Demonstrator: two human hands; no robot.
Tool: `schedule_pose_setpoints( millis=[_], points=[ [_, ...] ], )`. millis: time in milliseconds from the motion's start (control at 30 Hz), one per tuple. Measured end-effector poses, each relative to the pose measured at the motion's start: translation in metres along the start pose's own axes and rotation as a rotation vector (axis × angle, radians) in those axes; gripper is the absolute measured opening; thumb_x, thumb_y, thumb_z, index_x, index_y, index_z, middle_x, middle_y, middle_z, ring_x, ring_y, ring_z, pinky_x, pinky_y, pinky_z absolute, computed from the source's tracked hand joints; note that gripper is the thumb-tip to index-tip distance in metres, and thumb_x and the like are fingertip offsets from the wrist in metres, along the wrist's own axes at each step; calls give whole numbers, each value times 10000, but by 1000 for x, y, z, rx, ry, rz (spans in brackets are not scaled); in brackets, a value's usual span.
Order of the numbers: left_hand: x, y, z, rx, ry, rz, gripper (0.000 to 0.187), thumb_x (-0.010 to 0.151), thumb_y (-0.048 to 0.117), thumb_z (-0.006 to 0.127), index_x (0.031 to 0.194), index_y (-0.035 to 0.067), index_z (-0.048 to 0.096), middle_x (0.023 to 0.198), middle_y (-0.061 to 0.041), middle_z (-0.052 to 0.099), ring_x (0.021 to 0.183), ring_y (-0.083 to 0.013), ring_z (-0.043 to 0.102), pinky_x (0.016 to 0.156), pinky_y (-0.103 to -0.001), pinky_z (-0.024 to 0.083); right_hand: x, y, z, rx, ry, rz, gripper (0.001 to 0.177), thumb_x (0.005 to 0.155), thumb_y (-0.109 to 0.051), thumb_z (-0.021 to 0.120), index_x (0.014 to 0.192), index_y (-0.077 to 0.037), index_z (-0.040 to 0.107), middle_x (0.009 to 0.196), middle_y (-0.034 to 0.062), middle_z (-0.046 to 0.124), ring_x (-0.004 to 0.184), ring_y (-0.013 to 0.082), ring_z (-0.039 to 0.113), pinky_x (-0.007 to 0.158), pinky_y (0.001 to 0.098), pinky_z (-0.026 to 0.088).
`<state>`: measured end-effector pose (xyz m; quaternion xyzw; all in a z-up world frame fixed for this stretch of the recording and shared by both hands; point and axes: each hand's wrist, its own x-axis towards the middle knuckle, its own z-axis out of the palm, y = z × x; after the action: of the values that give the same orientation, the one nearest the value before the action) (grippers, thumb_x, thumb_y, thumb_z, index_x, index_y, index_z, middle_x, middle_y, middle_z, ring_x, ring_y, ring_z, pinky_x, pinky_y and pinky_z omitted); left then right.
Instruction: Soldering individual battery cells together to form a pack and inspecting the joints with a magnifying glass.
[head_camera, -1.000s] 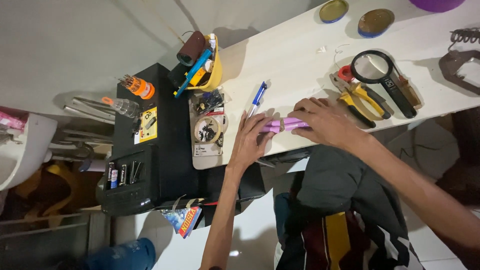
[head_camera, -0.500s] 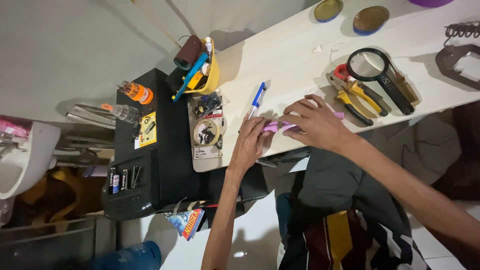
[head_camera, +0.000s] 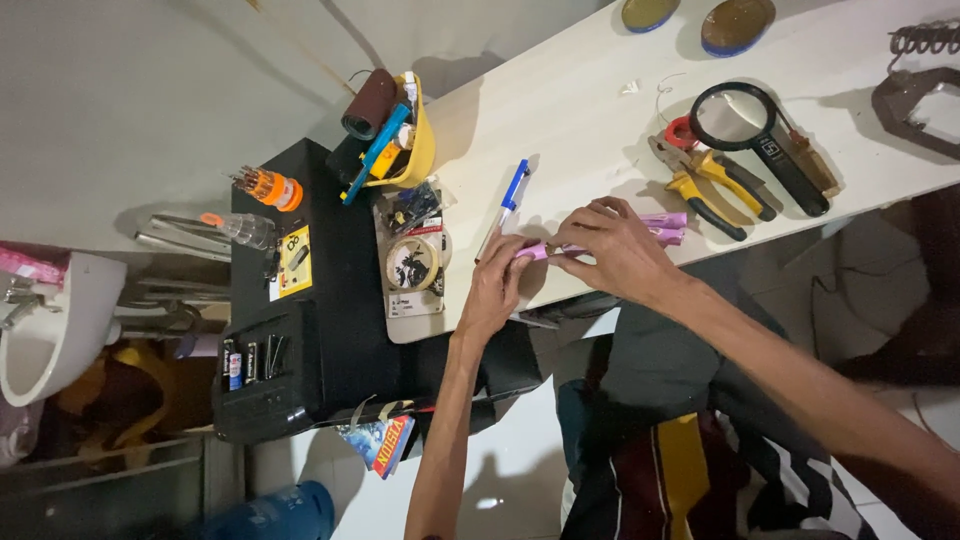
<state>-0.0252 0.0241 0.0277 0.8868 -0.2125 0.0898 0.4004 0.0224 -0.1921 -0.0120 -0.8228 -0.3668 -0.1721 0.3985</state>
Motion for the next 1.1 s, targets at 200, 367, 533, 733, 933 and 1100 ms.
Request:
schedule_pose_setpoints(
  millis=[200, 367, 533, 733, 933, 1100],
  points=[
    [0, 2, -6, -74, -29, -17, 269, 1083, 142, 467, 1221, 54, 680, 1079, -127, 677, 1089, -343, 667, 1076, -528, 447, 3, 8, 5, 50, -28, 9, 91, 906, -251, 769, 970, -191, 745, 970, 10, 697, 978, 266, 686, 1009, 584, 485],
    [4, 0, -5, -142, -47, -29, 269, 1094, 132, 450, 1204, 30, 673, 1062, -177, 681, 1056, -388, 660, 1032, -536, 461, 12, 7, -2, 52, -116, 31, 86, 910, -261, 747, 950, -186, 730, 949, 24, 700, 970, 287, 691, 1010, 606, 475],
    [7, 2, -6, -185, -52, -51, 275, 1099, 126, 446, 1199, 32, 684, 1085, -179, 696, 1066, -365, 664, 1034, -513, 460, 20, 8, -8, 61, -217, 54, 91, 872, -275, 756, 914, -198, 731, 923, 21, 718, 963, 291, 716, 1018, 610, 478],
    [4, -8, -5, -198, -56, -73, 312, 1107, 180, 425, 1183, 18, 680, 1078, -220, 689, 1062, -416, 654, 1014, -539, 461, 20, 2, -11, 105, -230, 104, 116, 895, -269, 745, 943, -164, 734, 948, 55, 735, 980, 317, 725, 1035, 620, 463],
    [5, -3, -6, -191, -40, -64, 294, 1109, 153, 428, 1090, 1, 679, 980, -190, 683, 956, -350, 654, 976, -496, 480, 10, 1, -3, 147, -129, 122, 96, 900, -212, 747, 972, -149, 754, 964, 73, 737, 989, 318, 722, 1067, 608, 443],
    [9, 7, -10, -213, -26, -48, 286, 1108, 100, 415, 1110, -12, 678, 958, -195, 669, 954, -325, 641, 950, -496, 483, 10, -19, -10, -52, 8, 65, 161, 895, -213, 767, 1052, -179, 759, 1009, 31, 721, 1013, 261, 703, 1103, 584, 428]
  ],
)
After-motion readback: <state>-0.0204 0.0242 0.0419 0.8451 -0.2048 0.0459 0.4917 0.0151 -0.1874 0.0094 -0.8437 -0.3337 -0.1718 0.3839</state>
